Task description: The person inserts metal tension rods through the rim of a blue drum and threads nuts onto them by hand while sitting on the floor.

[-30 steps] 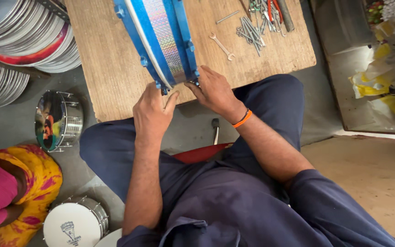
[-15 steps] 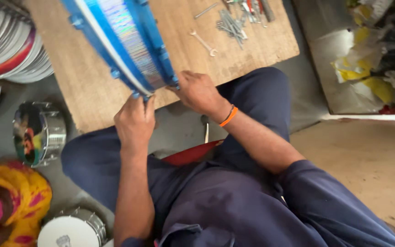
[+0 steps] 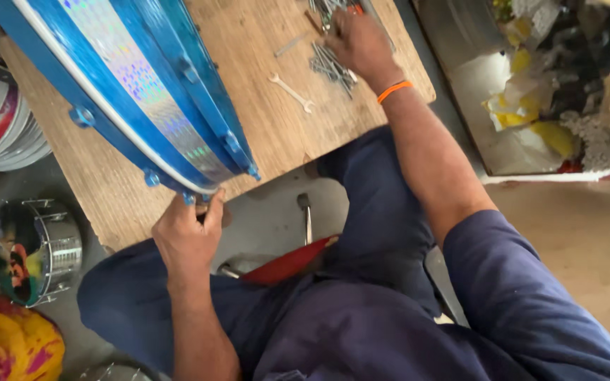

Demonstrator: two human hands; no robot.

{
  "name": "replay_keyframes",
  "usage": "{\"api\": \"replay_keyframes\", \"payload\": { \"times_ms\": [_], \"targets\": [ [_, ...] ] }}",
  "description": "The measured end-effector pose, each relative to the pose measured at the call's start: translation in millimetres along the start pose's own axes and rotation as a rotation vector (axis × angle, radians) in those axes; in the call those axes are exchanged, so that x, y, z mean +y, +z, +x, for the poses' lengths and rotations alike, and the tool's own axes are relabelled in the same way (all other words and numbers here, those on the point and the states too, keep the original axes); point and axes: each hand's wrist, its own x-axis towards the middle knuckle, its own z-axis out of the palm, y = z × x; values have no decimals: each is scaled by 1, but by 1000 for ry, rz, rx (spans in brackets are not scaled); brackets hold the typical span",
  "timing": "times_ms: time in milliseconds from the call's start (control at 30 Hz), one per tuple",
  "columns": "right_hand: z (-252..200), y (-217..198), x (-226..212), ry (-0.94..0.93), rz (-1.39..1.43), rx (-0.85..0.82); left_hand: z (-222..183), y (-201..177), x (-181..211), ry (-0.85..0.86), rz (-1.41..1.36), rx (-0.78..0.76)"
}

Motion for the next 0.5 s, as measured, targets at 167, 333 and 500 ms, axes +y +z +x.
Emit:
{"api": "replay_keyframes", "payload": {
  "times_ms": [167,333,500],
  "targets": [
    [16,52,5,-100,-118,-5,0,-8,-4,-142,-113,-133],
    [35,95,7,-301,-434,-63,-1,-22,-19,-257,-124,-152],
    [39,87,2,-259,-301,11,-2,-38,-28,-294,-220,129]
  ]
}}
